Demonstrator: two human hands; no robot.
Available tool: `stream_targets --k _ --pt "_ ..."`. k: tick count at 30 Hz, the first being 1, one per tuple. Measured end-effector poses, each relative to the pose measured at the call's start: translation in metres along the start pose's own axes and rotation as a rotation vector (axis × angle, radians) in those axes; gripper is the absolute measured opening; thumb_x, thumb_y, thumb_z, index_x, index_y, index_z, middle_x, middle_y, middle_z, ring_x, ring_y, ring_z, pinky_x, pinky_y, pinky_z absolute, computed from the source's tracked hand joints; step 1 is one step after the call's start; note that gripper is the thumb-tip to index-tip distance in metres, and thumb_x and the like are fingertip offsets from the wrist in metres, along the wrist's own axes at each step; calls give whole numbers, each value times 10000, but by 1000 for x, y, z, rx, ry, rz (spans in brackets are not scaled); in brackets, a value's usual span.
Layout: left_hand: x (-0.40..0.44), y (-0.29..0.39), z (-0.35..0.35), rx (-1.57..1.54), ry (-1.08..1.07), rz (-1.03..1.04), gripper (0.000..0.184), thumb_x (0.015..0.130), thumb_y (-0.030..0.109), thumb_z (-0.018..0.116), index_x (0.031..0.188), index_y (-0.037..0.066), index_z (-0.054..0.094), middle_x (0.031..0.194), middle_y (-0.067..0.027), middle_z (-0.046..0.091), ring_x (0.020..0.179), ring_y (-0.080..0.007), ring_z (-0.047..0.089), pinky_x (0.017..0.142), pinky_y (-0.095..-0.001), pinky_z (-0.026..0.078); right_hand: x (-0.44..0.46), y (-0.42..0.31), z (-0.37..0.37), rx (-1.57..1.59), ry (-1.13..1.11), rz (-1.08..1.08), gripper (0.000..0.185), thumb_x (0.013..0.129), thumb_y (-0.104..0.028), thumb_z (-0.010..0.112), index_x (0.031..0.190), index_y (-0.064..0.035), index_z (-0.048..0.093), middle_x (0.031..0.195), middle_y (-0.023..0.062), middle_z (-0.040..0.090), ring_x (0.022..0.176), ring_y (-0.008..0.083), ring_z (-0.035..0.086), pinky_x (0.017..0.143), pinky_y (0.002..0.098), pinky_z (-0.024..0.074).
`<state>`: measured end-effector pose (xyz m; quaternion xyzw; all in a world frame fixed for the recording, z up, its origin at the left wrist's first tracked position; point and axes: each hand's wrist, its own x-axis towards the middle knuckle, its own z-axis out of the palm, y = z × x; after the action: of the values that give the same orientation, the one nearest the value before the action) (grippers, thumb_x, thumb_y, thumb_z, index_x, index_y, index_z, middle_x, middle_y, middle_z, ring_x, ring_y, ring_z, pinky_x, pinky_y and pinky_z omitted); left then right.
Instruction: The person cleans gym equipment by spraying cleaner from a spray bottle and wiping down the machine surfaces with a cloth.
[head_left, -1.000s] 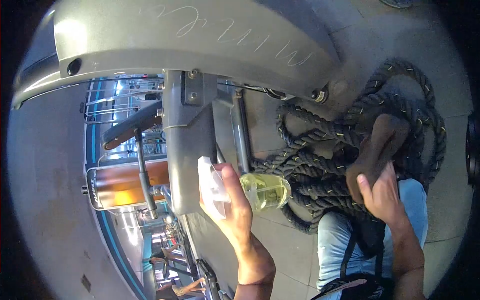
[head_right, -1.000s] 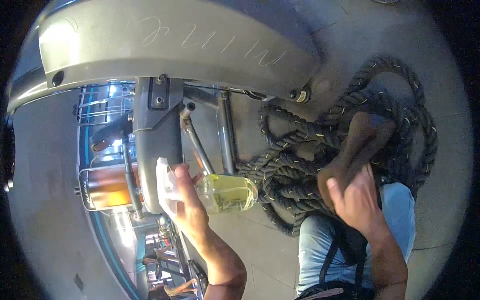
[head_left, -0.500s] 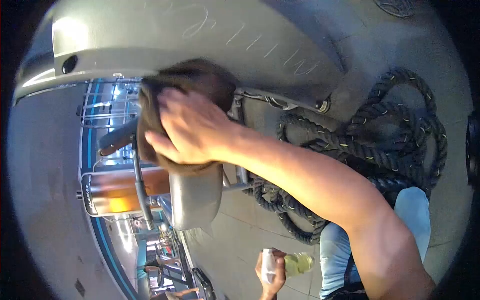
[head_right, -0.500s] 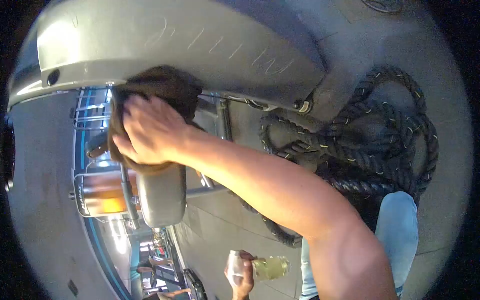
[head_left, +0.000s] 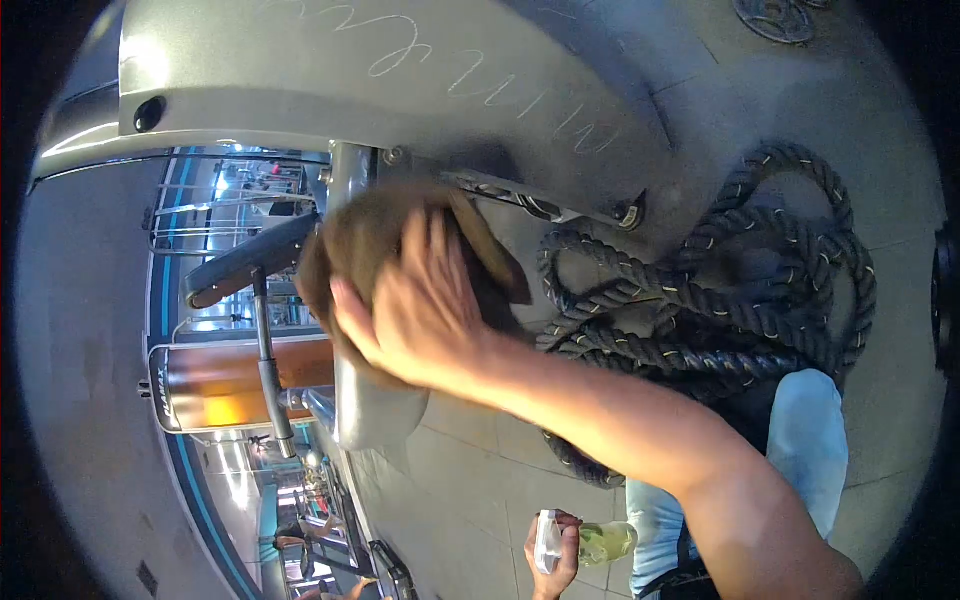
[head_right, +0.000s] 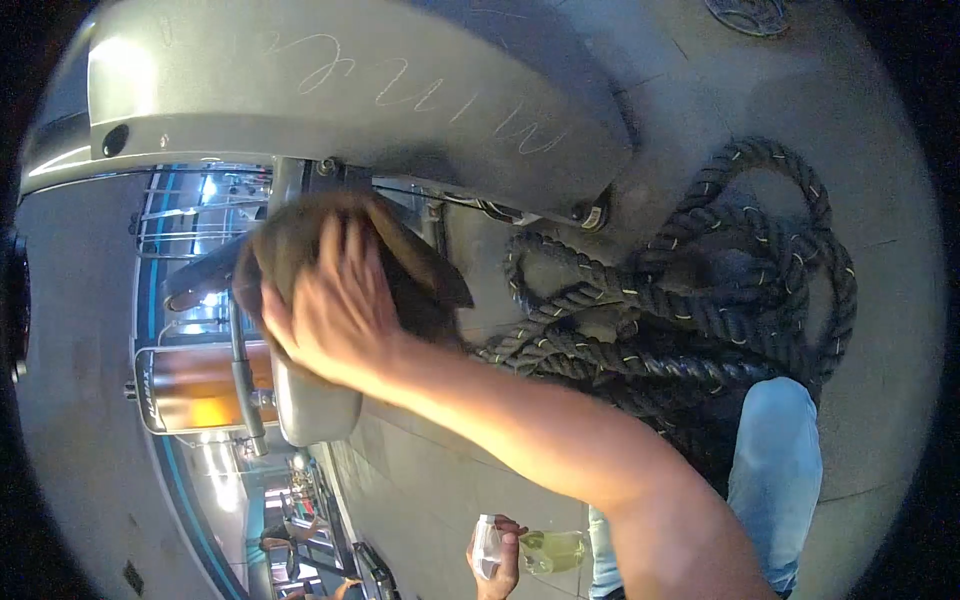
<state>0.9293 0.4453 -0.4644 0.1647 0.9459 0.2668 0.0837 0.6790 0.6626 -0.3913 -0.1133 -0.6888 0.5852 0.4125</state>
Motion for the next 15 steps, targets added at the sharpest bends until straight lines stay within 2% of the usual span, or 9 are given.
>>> stream_targets --k 2,4,5,8,9,10,12,15 --pt "-7 2 6 -109 83 -81 166 888 141 642 824 -11 665 836 -101 669 701 -247 642 691 -342 523 52 6 1 76 120 27 593 904 -412 548 1007 169 603 1190 377 491 1108 476 479 957 560 394" --pt "-14 0 6 -115 18 -111 250 967 254 568 887 22 616 812 -101 602 707 -233 589 658 -351 482 86 10 15 4 223 78 565 902 -406 547 964 153 598 1070 331 529 1006 433 503 878 521 426" --pt "-21 0 7 -125 -18 -131 292 1007 310 531 919 38 592 800 -101 569 709 -226 562 642 -355 461 89 10 17 28 236 101 556 916 -381 539 968 170 590 1136 386 513 1049 483 499 915 540 426" --pt "-46 -29 17 -107 6 -76 265 1008 284 539 932 36 597 793 -86 564 715 -205 556 639 -345 456 48 1 21 109 210 98 500 915 -326 526 1038 153 599 1337 384 425 1233 522 419 1080 585 315" --pt "-56 -47 19 -93 -38 -140 269 1002 290 548 937 35 602 796 -81 570 709 -211 555 638 -345 450 26 -5 8 100 86 40 494 928 -300 513 1044 174 590 1369 418 384 1250 554 397 1086 603 300" --pt "-45 -39 22 -127 -40 -108 267 999 290 553 939 35 602 797 -79 570 707 -212 552 638 -347 449 3 -9 5 64 57 -15 502 926 -303 526 999 188 602 1296 469 401 1210 571 425 1074 609 317" --pt "-18 -17 23 -194 -36 -51 264 993 291 563 942 35 603 800 -77 571 702 -214 548 638 -352 448 -19 -12 0 148 245 -177 548 949 -331 524 921 212 595 1143 526 431 1127 606 458 1003 642 357" --pt "-13 -25 27 -226 -16 -14 281 989 308 571 948 32 600 792 -86 569 712 -218 553 652 -362 454 2 -9 -8 178 -154 78 548 946 -341 528 958 205 571 1113 476 464 1062 569 498 964 616 393"
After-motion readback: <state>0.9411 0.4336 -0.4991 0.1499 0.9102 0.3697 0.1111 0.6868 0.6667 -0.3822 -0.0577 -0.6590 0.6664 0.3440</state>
